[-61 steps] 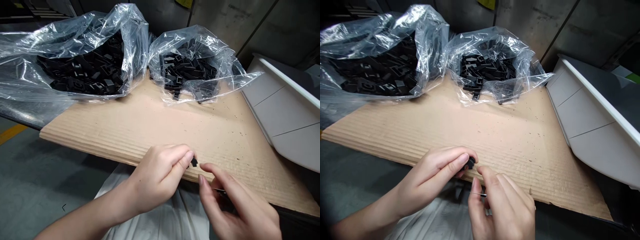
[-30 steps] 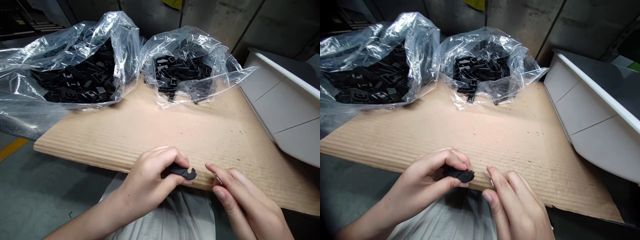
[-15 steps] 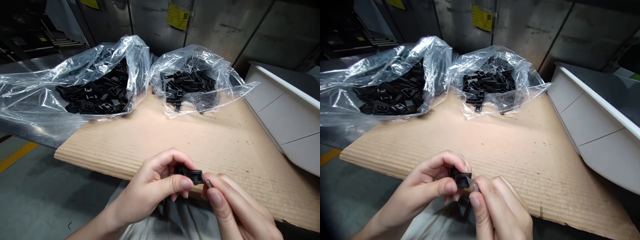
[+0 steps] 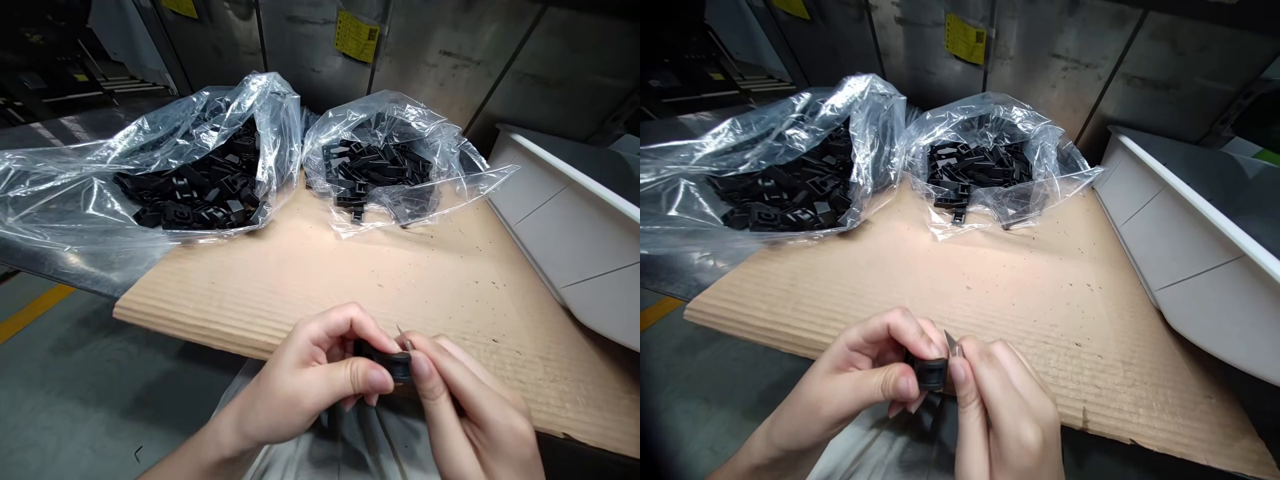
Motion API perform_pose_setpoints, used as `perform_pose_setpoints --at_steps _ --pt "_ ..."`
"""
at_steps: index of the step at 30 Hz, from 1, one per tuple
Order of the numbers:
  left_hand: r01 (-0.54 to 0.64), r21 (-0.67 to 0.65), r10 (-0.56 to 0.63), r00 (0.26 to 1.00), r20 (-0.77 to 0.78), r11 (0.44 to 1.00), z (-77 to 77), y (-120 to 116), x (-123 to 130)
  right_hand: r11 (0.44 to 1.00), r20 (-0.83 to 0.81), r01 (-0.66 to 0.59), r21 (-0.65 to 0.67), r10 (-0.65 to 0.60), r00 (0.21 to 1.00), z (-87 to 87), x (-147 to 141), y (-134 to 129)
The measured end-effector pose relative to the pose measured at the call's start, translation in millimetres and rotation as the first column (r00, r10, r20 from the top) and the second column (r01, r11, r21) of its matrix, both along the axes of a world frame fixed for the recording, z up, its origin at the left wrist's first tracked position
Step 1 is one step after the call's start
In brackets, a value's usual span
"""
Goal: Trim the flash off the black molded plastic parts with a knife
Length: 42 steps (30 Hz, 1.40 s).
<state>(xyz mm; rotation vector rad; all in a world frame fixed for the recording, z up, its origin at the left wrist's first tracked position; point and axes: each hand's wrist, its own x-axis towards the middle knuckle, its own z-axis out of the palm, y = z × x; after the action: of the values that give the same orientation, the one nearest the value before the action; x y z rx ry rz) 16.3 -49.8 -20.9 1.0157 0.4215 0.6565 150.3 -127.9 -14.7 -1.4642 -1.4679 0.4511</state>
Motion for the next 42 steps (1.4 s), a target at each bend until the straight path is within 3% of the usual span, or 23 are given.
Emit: perform_pose_setpoints --at_steps 3,9,16,22,30,37,42 --pt "-0.016 0.011 0.016 1.000 -0.014 1.000 -1.3 -0.8 -0.4 0.999 -0.043 -0.009 -0.043 0.008 0.999 -1.7 3.6 0.1" --pt "-0.014 0.018 0.015 0.999 -0.036 1.000 -2.6 -1.1 -0.7 0.998 -0.041 -0.036 0.053 0.039 0.998 1.7 5.0 -1.9" --pt "-0.013 0.014 0.013 0.998 -0.059 1.000 -0.2 -0.8 -0.4 0.996 -0.016 -0.058 0.074 0.059 0.998 0.3 6.1 -0.9" --pt "-0.005 0.024 0.006 0.998 -0.069 1.000 1.2 0.5 0.0 0.997 -0.033 -0.069 0.036 0.070 0.997 0.5 6.9 -0.4" --pt "0.042 0.011 -0.041 0.998 -0.052 0.999 3.9 0.2 2.5 0.996 -0.130 -0.020 -0.082 0.010 0.991 -2.1 2.5 1.5" --pt "0.012 0.051 -0.006 0.994 -0.112 0.999 3.1 -1.0 1.5 0.984 -0.285 0.120 -0.131 -0.153 0.946 -3.7 0.6 -5.0" --pt "-0.067 0.199 0.083 0.994 -0.073 0.978 -0.6 -3.0 4.0 0.989 -0.186 0.140 -0.049 -0.147 0.971 -5.7 11.3 -11.0"
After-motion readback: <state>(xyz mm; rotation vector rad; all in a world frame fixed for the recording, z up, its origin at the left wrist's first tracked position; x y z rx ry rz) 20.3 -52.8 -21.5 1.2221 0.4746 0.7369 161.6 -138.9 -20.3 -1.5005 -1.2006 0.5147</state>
